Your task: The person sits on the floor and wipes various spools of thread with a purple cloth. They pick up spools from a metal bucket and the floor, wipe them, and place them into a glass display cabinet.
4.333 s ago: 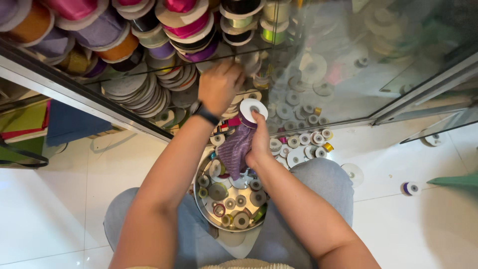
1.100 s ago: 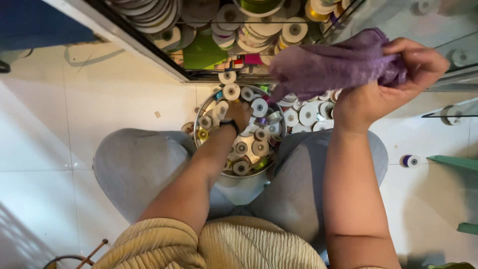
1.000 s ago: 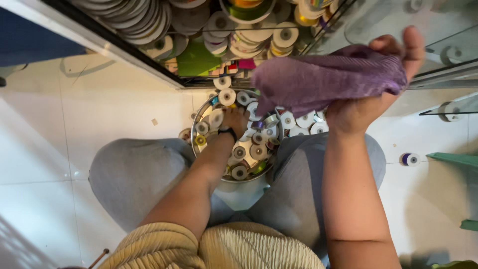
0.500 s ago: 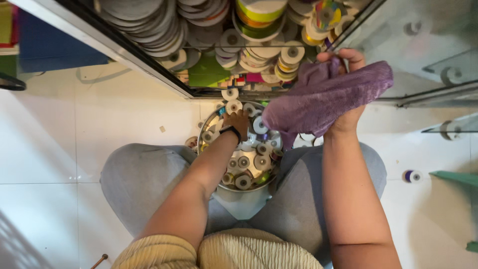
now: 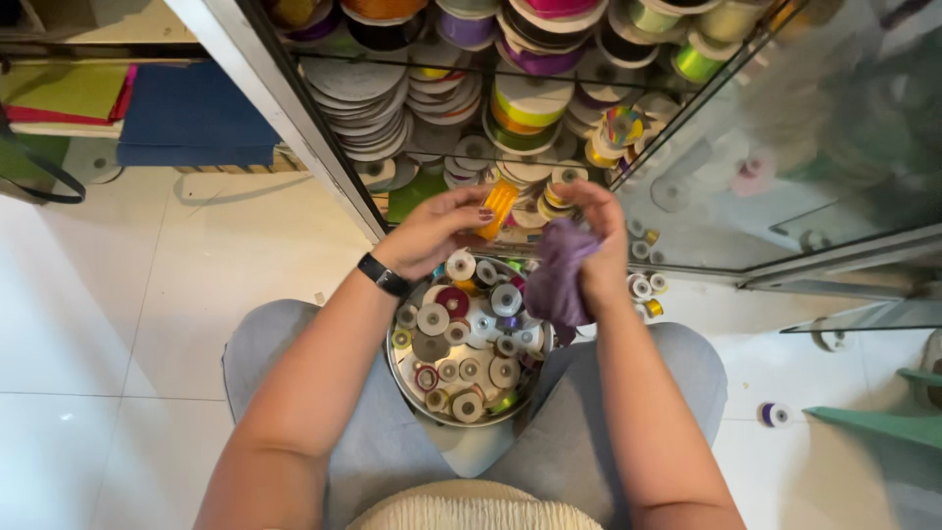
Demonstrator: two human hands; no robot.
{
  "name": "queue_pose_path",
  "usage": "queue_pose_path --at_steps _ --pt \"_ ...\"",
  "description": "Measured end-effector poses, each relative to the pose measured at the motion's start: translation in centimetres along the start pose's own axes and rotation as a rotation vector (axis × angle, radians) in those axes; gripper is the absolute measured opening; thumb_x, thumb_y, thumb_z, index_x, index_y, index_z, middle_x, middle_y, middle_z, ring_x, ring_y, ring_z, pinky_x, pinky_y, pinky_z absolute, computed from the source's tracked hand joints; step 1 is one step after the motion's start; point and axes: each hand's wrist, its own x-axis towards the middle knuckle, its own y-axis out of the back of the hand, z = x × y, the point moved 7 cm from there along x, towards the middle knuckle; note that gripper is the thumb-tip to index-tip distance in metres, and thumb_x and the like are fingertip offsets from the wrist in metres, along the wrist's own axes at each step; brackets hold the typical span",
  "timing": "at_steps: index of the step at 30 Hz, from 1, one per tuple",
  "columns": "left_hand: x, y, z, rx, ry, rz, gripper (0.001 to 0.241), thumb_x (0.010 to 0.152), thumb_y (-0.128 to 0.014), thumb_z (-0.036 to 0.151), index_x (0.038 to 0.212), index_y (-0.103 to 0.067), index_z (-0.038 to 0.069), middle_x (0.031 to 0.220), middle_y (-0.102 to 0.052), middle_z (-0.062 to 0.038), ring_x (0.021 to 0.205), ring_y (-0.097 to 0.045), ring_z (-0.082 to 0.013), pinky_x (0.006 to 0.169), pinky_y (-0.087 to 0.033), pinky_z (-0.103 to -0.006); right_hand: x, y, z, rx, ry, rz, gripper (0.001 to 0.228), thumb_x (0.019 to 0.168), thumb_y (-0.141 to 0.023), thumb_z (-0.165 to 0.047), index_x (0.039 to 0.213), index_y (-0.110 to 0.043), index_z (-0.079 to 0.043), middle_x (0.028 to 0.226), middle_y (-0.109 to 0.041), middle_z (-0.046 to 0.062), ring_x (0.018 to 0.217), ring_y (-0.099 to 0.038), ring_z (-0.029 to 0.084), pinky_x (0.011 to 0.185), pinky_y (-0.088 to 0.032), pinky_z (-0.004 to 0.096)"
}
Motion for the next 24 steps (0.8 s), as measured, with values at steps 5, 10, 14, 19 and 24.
queue_pose_path --at_steps 5,10,14,19,24 --pt "1.0 -3.1 -4.7 -0.42 0.162 -0.116 0.037 0.102 -0.079 0.021 0.133 -0.077 0.002 0.115 -0.075 -0.009 0.1 -0.077 -0.024 0.082 -0.068 -0.0384 -2.6 -2.8 2.0 -0.068 -0.04 0.059 0.061 0.079 -0.096 0.005 0.137 -0.08 -0.007 0.123 -0.08 0.01 0.109 -0.072 0.013 0.099 -0.061 0.027" --pt "0.8 -3.1 -5.6 -0.405 0.164 -0.21 0.029 0.103 -0.078 0.02 0.125 -0.078 0.001 0.107 -0.072 -0.013 0.097 -0.076 -0.0283 0.079 -0.065 -0.0396 -2.2 -0.8 2.5 -0.112 -0.166 0.17 0.043 0.082 -0.074 0.009 0.117 -0.089 -0.01 0.096 -0.078 0.006 0.085 -0.066 0.011 0.084 -0.059 0.028" --pt "1.2 -3.2 -5.7 -0.305 0.171 -0.194 0.03 0.1 -0.082 0.018 0.126 -0.079 0.003 0.107 -0.074 -0.013 0.103 -0.077 -0.0285 0.087 -0.068 -0.0421 -2.2 -0.5 4.1 0.019 -0.198 0.108 0.039 0.088 -0.085 0.002 0.127 -0.083 -0.004 0.115 -0.08 0.009 0.095 -0.07 0.013 0.094 -0.061 0.032" --pt "1.2 -2.8 -5.5 -0.143 0.19 -0.165 0.028 0.098 -0.083 0.023 0.121 -0.08 0.006 0.102 -0.075 -0.006 0.099 -0.076 -0.0195 0.085 -0.067 -0.033 -2.9 -1.8 3.3 -0.054 -0.105 0.009 0.07 0.073 -0.106 -0.007 0.138 -0.081 -0.007 0.114 -0.079 0.009 0.101 -0.072 0.013 0.101 -0.062 0.032" --pt "1.6 -2.9 -5.9 -0.209 0.216 -0.198 0.036 0.101 -0.082 0.027 0.126 -0.08 0.003 0.107 -0.078 -0.015 0.099 -0.079 -0.0298 0.087 -0.071 -0.0428 -2.9 -2.1 2.2 -0.054 -0.195 0.069 0.035 0.097 -0.083 -0.015 0.131 -0.087 -0.009 0.114 -0.081 0.01 0.102 -0.067 0.013 0.104 -0.058 0.035"
